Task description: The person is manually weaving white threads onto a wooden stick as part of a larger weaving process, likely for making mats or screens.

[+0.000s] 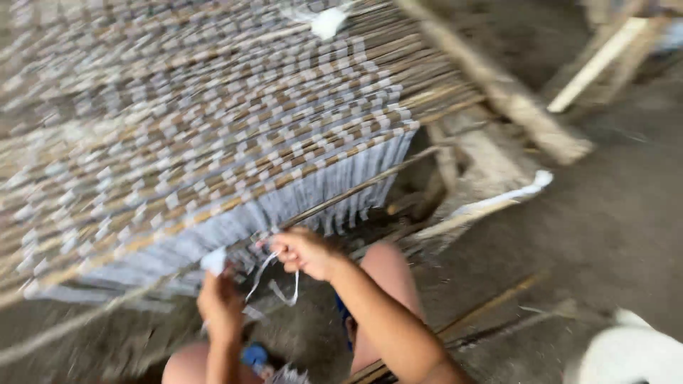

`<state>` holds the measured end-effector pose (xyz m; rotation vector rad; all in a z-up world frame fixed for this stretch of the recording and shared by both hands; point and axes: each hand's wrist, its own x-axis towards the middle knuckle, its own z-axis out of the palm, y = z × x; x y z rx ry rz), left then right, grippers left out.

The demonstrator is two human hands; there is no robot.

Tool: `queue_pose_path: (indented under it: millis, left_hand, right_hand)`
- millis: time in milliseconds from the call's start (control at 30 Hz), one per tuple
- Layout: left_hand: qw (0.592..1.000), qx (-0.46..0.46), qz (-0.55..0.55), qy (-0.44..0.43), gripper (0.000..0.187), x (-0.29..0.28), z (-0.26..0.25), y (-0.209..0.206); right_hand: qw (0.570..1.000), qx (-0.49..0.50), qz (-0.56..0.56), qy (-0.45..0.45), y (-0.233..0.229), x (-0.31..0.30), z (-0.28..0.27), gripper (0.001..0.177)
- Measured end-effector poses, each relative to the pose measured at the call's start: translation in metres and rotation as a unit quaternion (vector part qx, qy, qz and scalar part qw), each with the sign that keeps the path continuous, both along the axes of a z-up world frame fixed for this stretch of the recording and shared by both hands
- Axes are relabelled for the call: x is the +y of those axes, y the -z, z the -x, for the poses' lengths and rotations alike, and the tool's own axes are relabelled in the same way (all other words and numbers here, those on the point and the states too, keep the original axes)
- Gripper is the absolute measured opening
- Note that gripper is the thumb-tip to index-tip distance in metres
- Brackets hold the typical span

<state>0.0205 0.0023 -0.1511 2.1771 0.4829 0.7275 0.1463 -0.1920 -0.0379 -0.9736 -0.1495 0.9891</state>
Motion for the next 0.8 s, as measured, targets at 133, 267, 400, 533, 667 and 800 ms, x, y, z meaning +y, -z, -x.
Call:
queue_pose_path:
  millis: [133, 267, 400, 533, 667, 800]
  left_hand:
    - [0.999, -0.012, -0.035, 0.018, 0.024, 0.002, -0.006, -0.014]
    - [0.998, -0.007, -0.047, 0.038, 0.020, 0.004, -0.007, -0.020]
    - [0.997, -0.016, -0.068, 0.027, 0.014, 0.002, -0.010, -0.013]
    - [0.999, 0.000, -0.032, 0.017, 0.018, -0.003, -0.007, -0.018]
    - [0.998, -0.016, -0.055, 0.022, 0.018, 0.001, -0.006, -0.013]
    - [0.999, -0.008, -0.032, 0.022, 0.025, -0.006, -0.005, -0.026]
  right_hand:
    - [0.999, -0.031, -0.017, 0.003, -0.011, -0.072, -0.037, 0.025]
    - [0.989, 0.018, 0.020, 0.146, -0.024, -0.145, -0.075, 0.023]
    - [0.976, -0.040, 0.028, 0.214, -0.041, -0.205, -0.096, 0.024]
    - [0.966, -0.042, 0.056, 0.248, -0.057, -0.234, -0.109, 0.024]
    - [0.960, -0.034, 0.052, 0.272, -0.053, -0.244, -0.124, 0.019]
    - [0.941, -0.039, 0.096, 0.321, -0.054, -0.223, -0.117, 0.024]
